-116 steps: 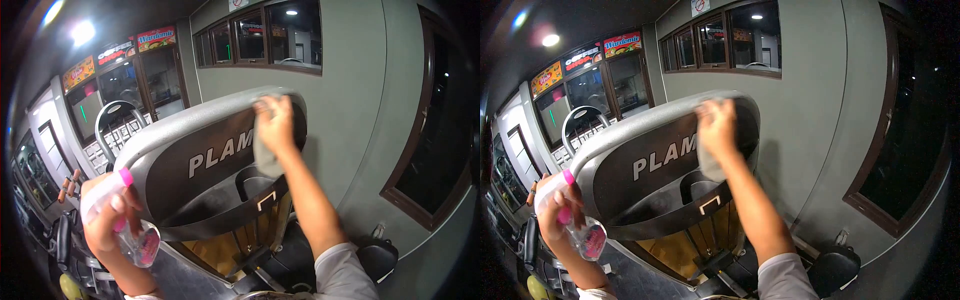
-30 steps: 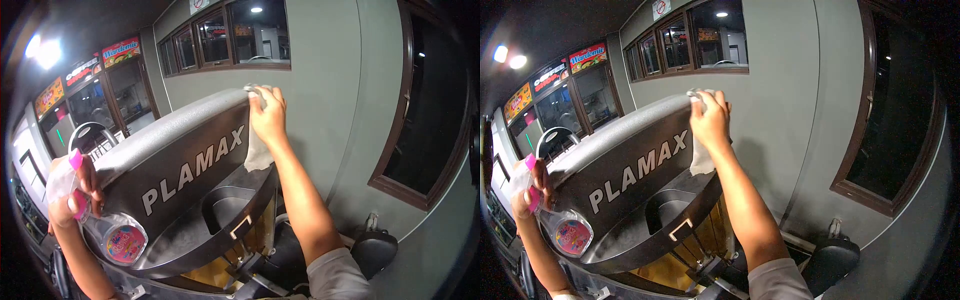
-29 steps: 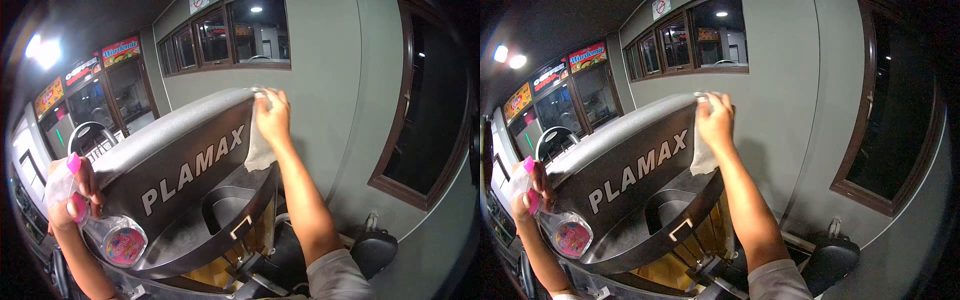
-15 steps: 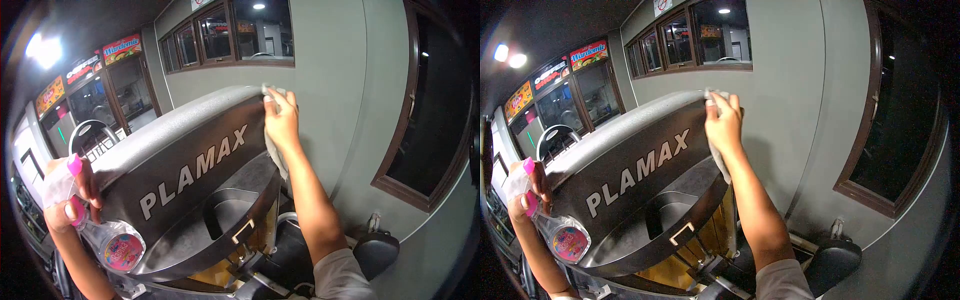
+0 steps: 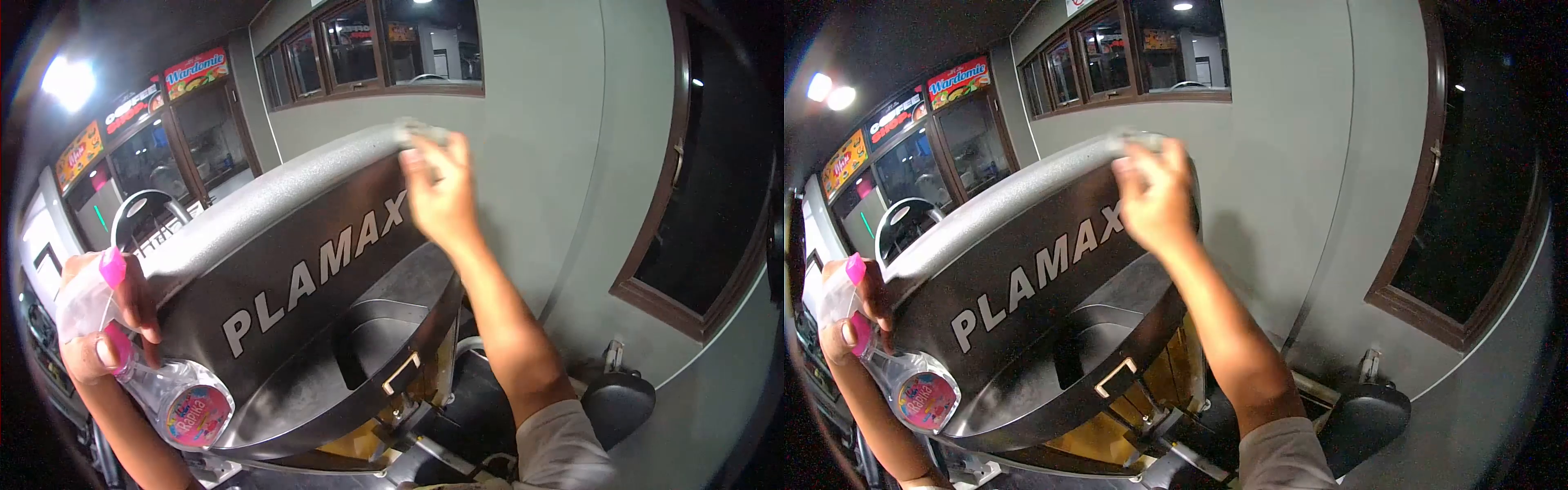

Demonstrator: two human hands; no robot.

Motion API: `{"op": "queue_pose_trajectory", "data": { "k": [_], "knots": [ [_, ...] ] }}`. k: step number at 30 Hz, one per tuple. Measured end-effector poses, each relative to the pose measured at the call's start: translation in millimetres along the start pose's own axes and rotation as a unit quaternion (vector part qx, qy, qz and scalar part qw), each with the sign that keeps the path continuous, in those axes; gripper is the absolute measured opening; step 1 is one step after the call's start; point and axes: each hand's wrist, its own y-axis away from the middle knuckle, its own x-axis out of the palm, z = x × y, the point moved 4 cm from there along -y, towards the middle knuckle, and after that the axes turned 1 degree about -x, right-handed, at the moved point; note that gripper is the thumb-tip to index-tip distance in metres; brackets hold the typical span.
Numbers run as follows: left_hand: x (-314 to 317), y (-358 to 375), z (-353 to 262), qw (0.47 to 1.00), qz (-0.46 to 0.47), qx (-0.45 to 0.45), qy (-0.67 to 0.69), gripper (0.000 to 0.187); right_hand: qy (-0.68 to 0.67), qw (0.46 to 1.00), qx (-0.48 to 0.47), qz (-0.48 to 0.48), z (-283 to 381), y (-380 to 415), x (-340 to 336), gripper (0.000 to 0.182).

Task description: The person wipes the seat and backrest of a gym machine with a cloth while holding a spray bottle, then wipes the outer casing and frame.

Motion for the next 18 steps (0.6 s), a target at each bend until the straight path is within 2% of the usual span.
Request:
{"op": "queue_pose_trajectory", "data": {
  "k": [1, 2, 4, 5, 6, 8, 10, 12, 14, 16, 18],
  "knots": [
    [-3.4, 2.2, 0.6, 1.000, 0.000, -0.002, 0.005, 0.051, -0.022, 0.998, -0.056, 0.038, 28.0, 2.9, 14.2, 0.028],
    [-6.8, 4.4, 2.1, 1.000, -0.004, -0.001, 0.008, 0.051, 0.019, 0.992, -0.119, 0.038, 45.6, 8.1, 24.2, 0.033],
    [-15.8, 9.7, 2.6, 1.000, -0.012, 0.001, -0.001, 0.050, 0.026, 0.990, -0.119, 0.075, 39.1, 10.2, 22.8, 0.040],
    [-20.9, 12.7, 1.5, 1.000, -0.015, 0.000, -0.013, 0.050, 0.077, 0.981, -0.152, 0.096, 28.8, 14.3, 17.9, 0.052],
    [-26.0, 15.5, 0.4, 1.000, -0.017, -0.001, -0.025, 0.050, 0.134, 0.970, -0.142, 0.142, 17.3, 19.2, 9.8, 0.059],
    [-27.1, 14.1, 1.3, 1.000, -0.020, -0.003, -0.023, 0.051, 0.212, 0.958, -0.146, 0.129, -12.7, 24.7, -6.2, 0.056],
    [-23.2, 10.4, 5.6, 1.000, -0.023, -0.010, -0.014, 0.052, 0.209, 0.972, -0.050, 0.097, -25.3, 19.6, -17.3, 0.047],
    [-17.2, 6.9, 5.0, 0.999, -0.026, -0.015, -0.013, 0.053, 0.104, 0.992, -0.020, 0.061, -19.0, 26.3, -3.9, 0.039],
    [-11.4, 3.6, 1.2, 0.999, -0.028, -0.017, -0.022, 0.054, 0.048, 0.997, -0.014, 0.060, 27.4, 24.6, 14.0, 0.042],
    [-11.7, 4.2, 0.5, 0.999, -0.024, -0.018, -0.025, 0.055, -0.041, 0.993, 0.007, 0.111, 81.4, 39.2, 36.4, 0.046],
    [-13.3, 7.4, 2.8, 0.999, -0.026, -0.017, -0.018, 0.056, -0.033, 0.974, -0.127, 0.187, 127.4, 61.5, 51.6, 0.047]
  ]
}}
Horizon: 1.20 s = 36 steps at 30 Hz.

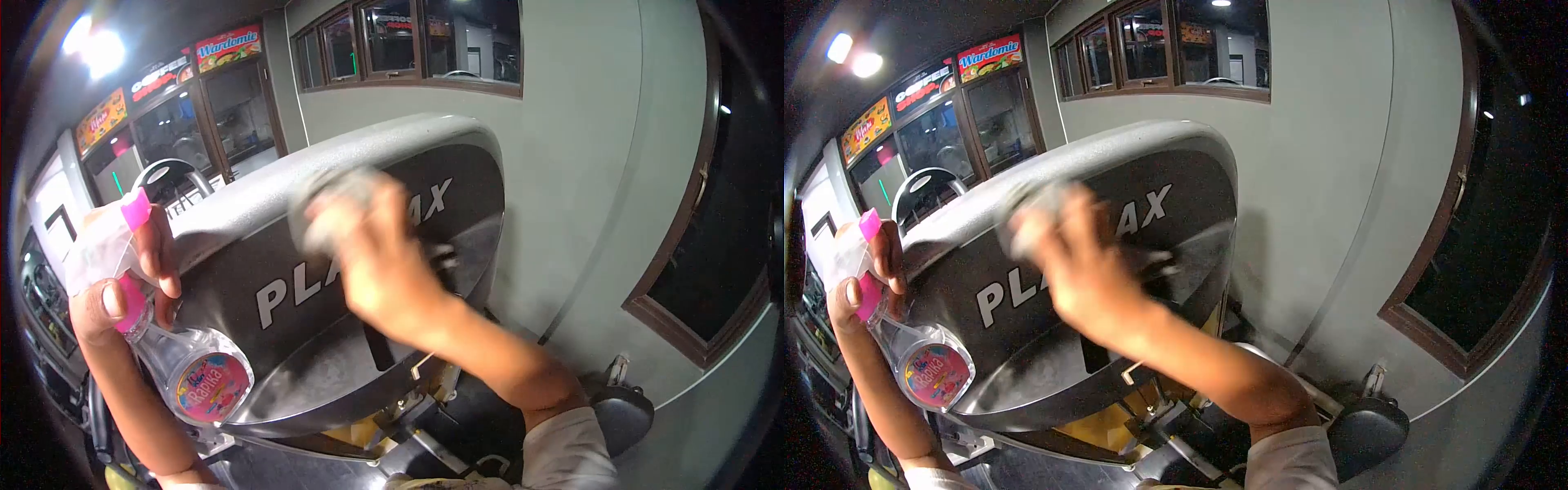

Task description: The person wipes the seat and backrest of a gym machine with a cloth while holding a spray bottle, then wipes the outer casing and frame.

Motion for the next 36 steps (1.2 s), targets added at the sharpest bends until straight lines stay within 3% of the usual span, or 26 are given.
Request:
{"op": "queue_pose_trajectory", "data": {
  "k": [2, 3, 4, 6, 8, 10, 12, 15, 16, 18, 21, 24, 26, 28, 29, 32, 36],
  "knots": [
    [-3.1, 5.6, 0.8, 1.000, -0.011, 0.007, 0.017, 0.057, 0.014, 0.982, -0.109, 0.151, 37.6, 11.7, 11.0, 0.041],
    [-3.3, 6.8, -1.4, 1.000, -0.019, 0.020, 0.011, 0.057, 0.070, 0.979, -0.161, 0.102, 39.8, 12.5, 13.2, 0.031],
    [-1.3, 7.4, -3.1, 0.999, -0.025, 0.031, 0.006, 0.057, 0.025, 0.983, -0.124, 0.132, 30.1, 4.7, 0.6, 0.016],
    [2.3, 7.5, -3.1, 0.999, -0.027, 0.043, 0.003, 0.056, 0.109, 0.989, -0.093, 0.047, -17.7, -11.0, -20.9, 0.014],
    [2.3, 8.4, -3.1, 0.998, -0.027, 0.050, 0.003, 0.055, 0.083, 0.991, 0.079, -0.069, -78.9, -20.0, -59.3, 0.015],
    [2.0, 7.7, -4.5, 1.000, -0.013, 0.026, -0.002, 0.055, 0.107, 0.972, 0.153, -0.145, -118.6, -17.9, -83.2, 0.015],
    [0.6, 5.2, -5.5, 1.000, -0.003, 0.016, -0.004, 0.055, 0.153, 0.969, 0.135, -0.136, -108.3, -11.6, -75.2, 0.016],
    [1.0, 5.1, -4.4, 1.000, 0.016, 0.005, -0.005, 0.056, 0.005, 0.995, 0.054, -0.078, -29.9, -21.3, -40.3, 0.025],
    [1.2, 6.0, -3.7, 1.000, 0.017, 0.005, -0.007, 0.056, -0.030, 0.997, -0.037, -0.067, -1.4, -20.9, -25.5, 0.028],
    [0.6, 8.9, -4.0, 1.000, 0.017, 0.007, -0.014, 0.056, -0.037, 0.996, -0.081, 0.005, 43.2, -13.5, -10.1, 0.025],
    [2.2, 12.7, -3.8, 0.999, 0.010, 0.027, -0.017, 0.055, 0.042, 0.993, -0.102, -0.041, 23.3, -19.6, -20.4, 0.019],
    [3.4, 9.9, -6.7, 0.999, 0.020, 0.023, -0.021, 0.055, 0.010, 0.990, 0.062, -0.123, -46.9, -19.4, -42.5, 0.030],
    [1.9, 9.3, -9.0, 0.999, 0.031, 0.013, -0.033, 0.054, 0.026, 0.989, 0.076, -0.121, -50.9, -23.1, -46.3, 0.027],
    [3.7, 7.5, -10.5, 0.998, 0.043, 0.002, -0.038, 0.055, 0.079, 0.990, 0.023, -0.113, -31.2, -26.4, -38.1, 0.022],
    [4.3, 7.8, -9.6, 0.999, 0.043, 0.002, -0.031, 0.055, 0.020, 0.992, 0.044, -0.120, -18.2, -25.8, -30.6, 0.018],
    [4.6, 10.6, -6.2, 0.999, 0.036, 0.014, -0.017, 0.056, 0.056, 0.994, 0.034, -0.088, -4.5, -24.3, -23.4, 0.023],
    [11.0, 13.4, -3.5, 0.999, 0.034, 0.031, -0.016, 0.056, 0.098, 0.983, 0.103, -0.114, -56.3, -14.1, -45.3, 0.020]
  ]
}}
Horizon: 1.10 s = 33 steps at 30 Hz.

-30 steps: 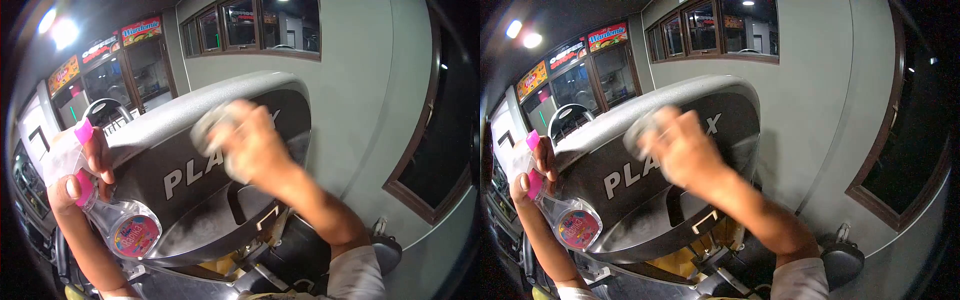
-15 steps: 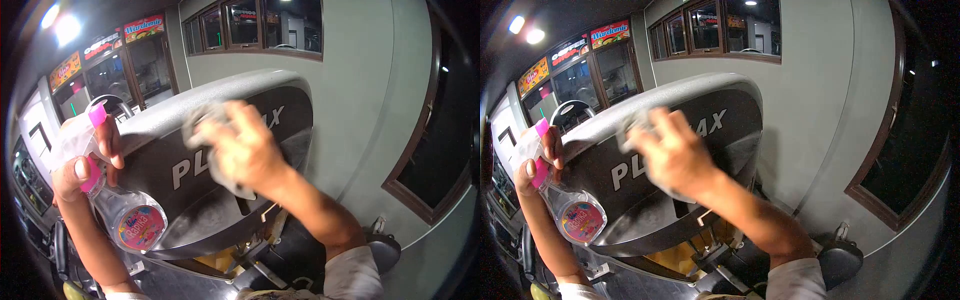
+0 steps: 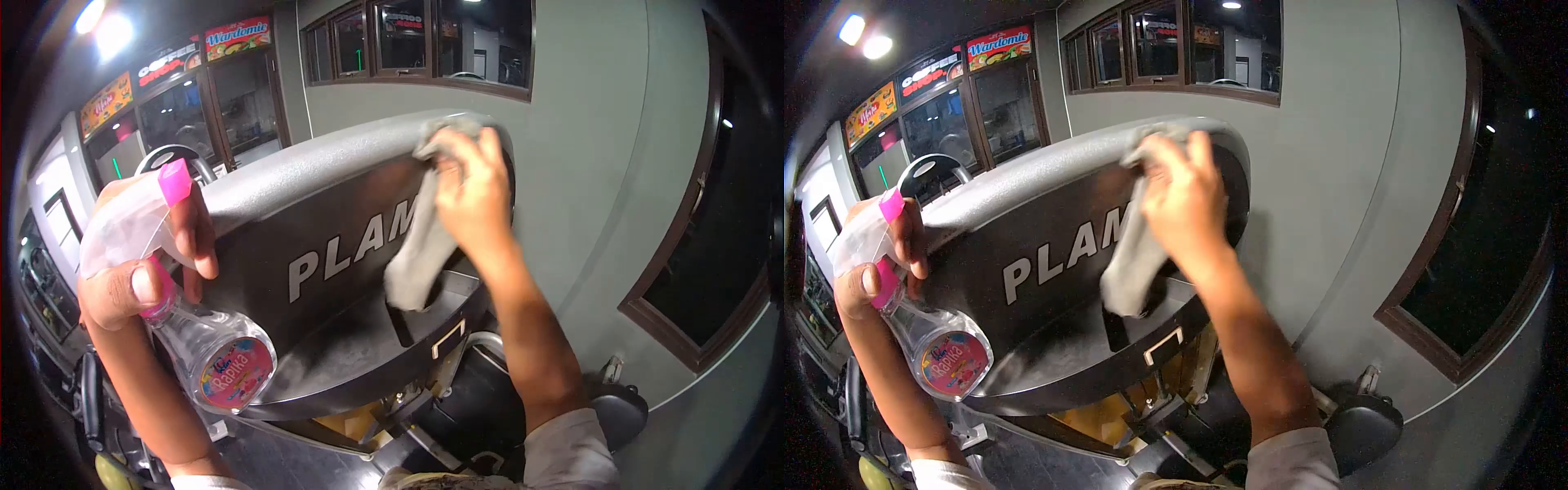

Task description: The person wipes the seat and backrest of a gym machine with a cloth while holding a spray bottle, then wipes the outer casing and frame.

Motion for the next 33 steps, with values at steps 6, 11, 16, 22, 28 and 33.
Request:
{"op": "queue_pose_trajectory", "data": {
  "k": [6, 11, 16, 22, 28, 33],
  "knots": [
    [-5.1, -9.8, 1.2, 0.999, 0.029, -0.029, 0.009, 0.057, -0.069, 0.997, -0.017, 0.030, 51.8, 5.7, 11.3, 0.021],
    [-7.3, -6.5, 2.3, 0.999, 0.035, -0.023, 0.018, 0.055, -0.059, 0.996, -0.037, 0.051, 60.6, 7.7, 10.8, 0.021],
    [-11.4, -2.2, 0.5, 0.999, 0.020, -0.004, 0.028, 0.051, -0.026, 0.997, 0.071, -0.022, 16.1, -2.0, 3.6, 0.020],
    [-15.4, -5.9, -1.0, 0.997, 0.070, -0.009, 0.039, 0.053, -0.182, 0.976, -0.088, 0.087, 121.7, 25.9, 24.2, 0.026],
    [-14.8, 0.1, -5.0, 0.997, 0.055, 0.022, 0.053, 0.049, -0.073, 0.997, 0.025, 0.016, 50.3, 19.8, 11.7, 0.024],
    [-16.3, 5.2, -3.9, 0.984, 0.080, 0.060, 0.145, 0.072, -0.006, 0.999, 0.050, -0.013, 86.4, 26.4, 14.4, 0.024]
  ]
}}
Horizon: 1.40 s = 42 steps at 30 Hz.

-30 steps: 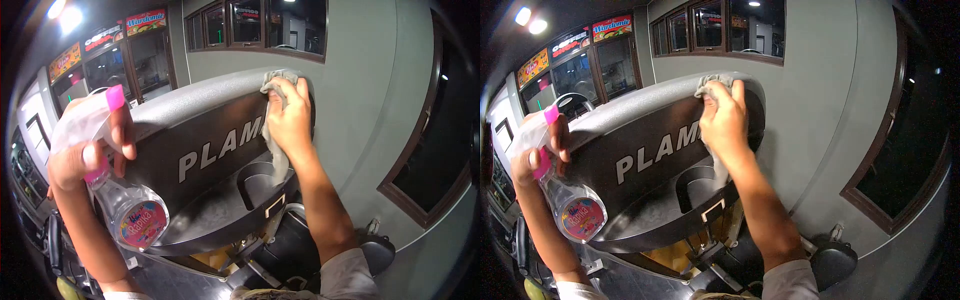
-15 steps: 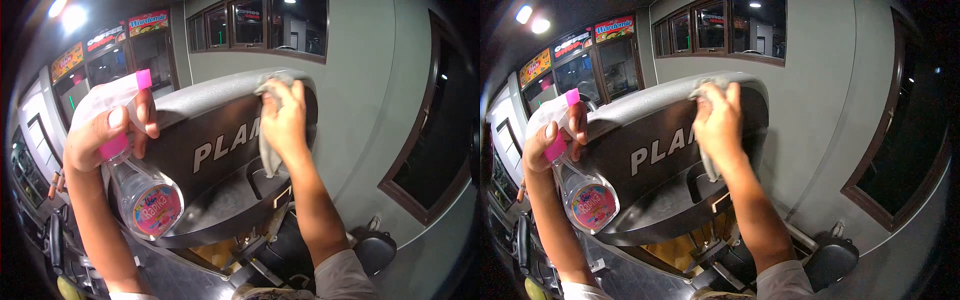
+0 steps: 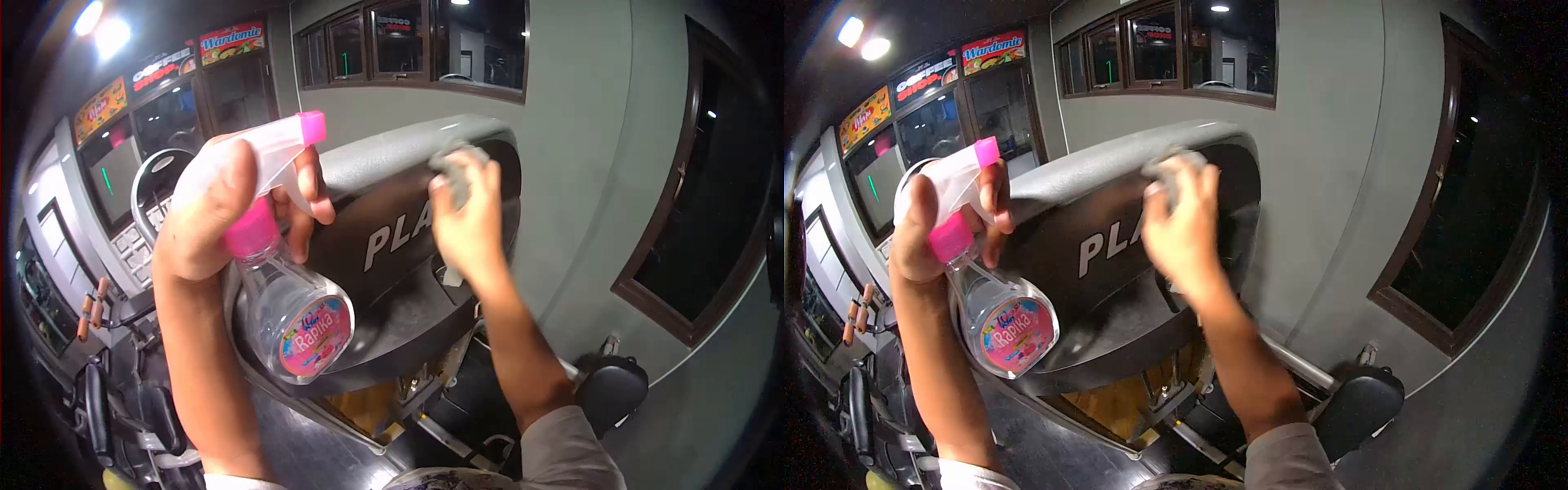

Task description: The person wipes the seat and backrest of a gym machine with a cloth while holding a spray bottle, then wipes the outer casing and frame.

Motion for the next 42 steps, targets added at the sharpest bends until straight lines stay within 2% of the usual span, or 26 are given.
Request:
{"op": "queue_pose_trajectory", "data": {
  "k": [1, 3, 4, 6, 7, 8, 10, 11, 13, 15, 17, 20, 22, 24, 25, 27, 29, 30, 32, 34, 35, 36, 38, 39, 41, 42],
  "knots": [
    [-0.9, 1.9, 4.1, 0.998, -0.004, 0.001, 0.059, 0.079, -0.036, 0.999, 0.010, 0.038, 31.4, 8.8, -0.1, 0.026],
    [-4.0, 2.5, 6.6, 0.977, 0.038, 0.027, 0.208, 0.095, -0.031, 0.989, -0.081, 0.124, 84.6, 34.7, 3.1, 0.043],
    [-3.3, 3.7, 4.3, 0.968, 0.047, 0.030, 0.245, 0.098, -0.056, 0.981, -0.077, 0.168, 98.5, 53.7, 6.4, 0.048],
    [1.9, 3.9, -0.8, 0.943, 0.065, 0.041, 0.323, 0.106, -0.063, 0.977, -0.139, 0.147, 96.3, 53.4, 7.3, 0.050],
    [0.8, 4.4, -0.8, 0.944, 0.075, 0.040, 0.319, 0.106, -0.052, 0.976, -0.173, 0.125, 73.4, 43.9, 10.9, 0.050],
    [-0.3, 5.2, 0.9, 0.944, 0.085, 0.039, 0.317, 0.106, -0.071, 0.983, -0.150, 0.085, 52.4, 27.4, 10.7, 0.047],
    [-1.8, 6.8, 3.3, 0.943, 0.098, 0.044, 0.313, 0.107, -0.034, 0.998, 0.023, 0.046, 14.8, -6.3, 0.5, 0.040],
    [-2.3, 6.5, 4.0, 0.944, 0.101, 0.050, 0.310, 0.107, 0.051, 0.999, 0.013, -0.011, -10.1, -17.9, -0.5, 0.039],
    [-1.9, 4.9, 3.3, 0.946, 0.107, 0.061, 0.300, 0.109, 0.067, 0.996, 0.026, -0.045, -10.8, -20.0, 2.2, 0.037],
    [-1.9, 5.6, 1.7, 0.939, 0.082, 0.062, 0.327, 0.111, 0.006, 1.000, -0.021, 0.001, 37.0, -1.0, 10.1, 0.038],
    [-5.7, 6.5, 3.7, 0.940, 0.106, 0.068, 0.318, 0.112, -0.050, 0.993, -0.080, 0.075, 96.2, 30.0, 16.6, 0.038],
    [-4.9, 9.0, -1.7, 0.952, 0.124, 0.066, 0.271, 0.105, -0.089, 0.978, -0.155, 0.105, 99.6, 49.5, 22.0, 0.037],
    [-4.1, 9.7, -2.3, 0.962, 0.126, 0.058, 0.236, 0.101, -0.035, 0.990, -0.112, 0.074, 61.9, 22.9, 14.3, 0.035],
    [-3.1, 10.8, -1.8, 0.970, 0.107, 0.042, 0.214, 0.101, 0.035, 0.999, -0.018, -0.015, 11.7, -1.7, 7.7, 0.029],
    [-2.5, 11.1, -0.9, 0.974, 0.097, 0.034, 0.203, 0.101, 0.036, 0.996, 0.075, -0.025, -0.5, -7.7, 3.8, 0.026],
    [-1.9, 9.7, -1.2, 0.965, 0.119, 0.044, 0.231, 0.099, 0.065, 0.995, 0.061, -0.032, 7.3, 1.4, 10.5, 0.027],
    [-0.4, 10.2, -1.8, 0.962, 0.106, 0.047, 0.248, 0.099, -0.012, 0.998, -0.053, 0.019, 57.4, 23.4, 18.8, 0.031],
    [-2.2, 10.2, -1.5, 0.962, 0.119, 0.049, 0.240, 0.099, -0.034, 0.992, -0.090, 0.079, 90.1, 36.4, 19.2, 0.038],
    [-2.5, 8.8, -3.9, 0.961, 0.149, 0.063, 0.224, 0.100, -0.095, 0.981, -0.143, 0.088, 99.5, 49.8, 22.7, 0.042],
    [-1.7, 9.7, -3.9, 0.962, 0.154, 0.067, 0.215, 0.100, -0.021, 0.986, -0.149, 0.073, 70.4, 27.5, 13.0, 0.034],
    [-1.1, 9.3, -3.3, 0.961, 0.160, 0.068, 0.214, 0.100, -0.020, 0.997, -0.058, 0.051, 45.4, 15.5, 8.7, 0.029],
    [-0.2, 8.6, -2.5, 0.960, 0.165, 0.069, 0.214, 0.099, 0.026, 0.999, -0.028, 0.023, 20.0, 1.4, 1.6, 0.028],
    [0.9, 8.1, -2.9, 0.962, 0.158, 0.069, 0.212, 0.098, 0.015, 1.000, 0.004, -0.020, -5.8, -10.0, -3.2, 0.026],
    [1.8, 9.5, -4.8, 0.964, 0.147, 0.068, 0.211, 0.098, 0.005, 0.999, 0.011, -0.033, -8.7, -10.9, -1.5, 0.025],
    [4.7, 9.8, -10.3, 0.969, 0.125, 0.060, 0.207, 0.097, -0.002, 1.000, 0.021, 0.020, 27.7, -1.9, 5.8, 0.023],
    [2.1, 9.2, -10.4, 0.965, 0.141, 0.066, 0.212, 0.097, -0.043, 0.998, -0.033, 0.030, 52.0, 8.9, 12.4, 0.022]
  ]
}}
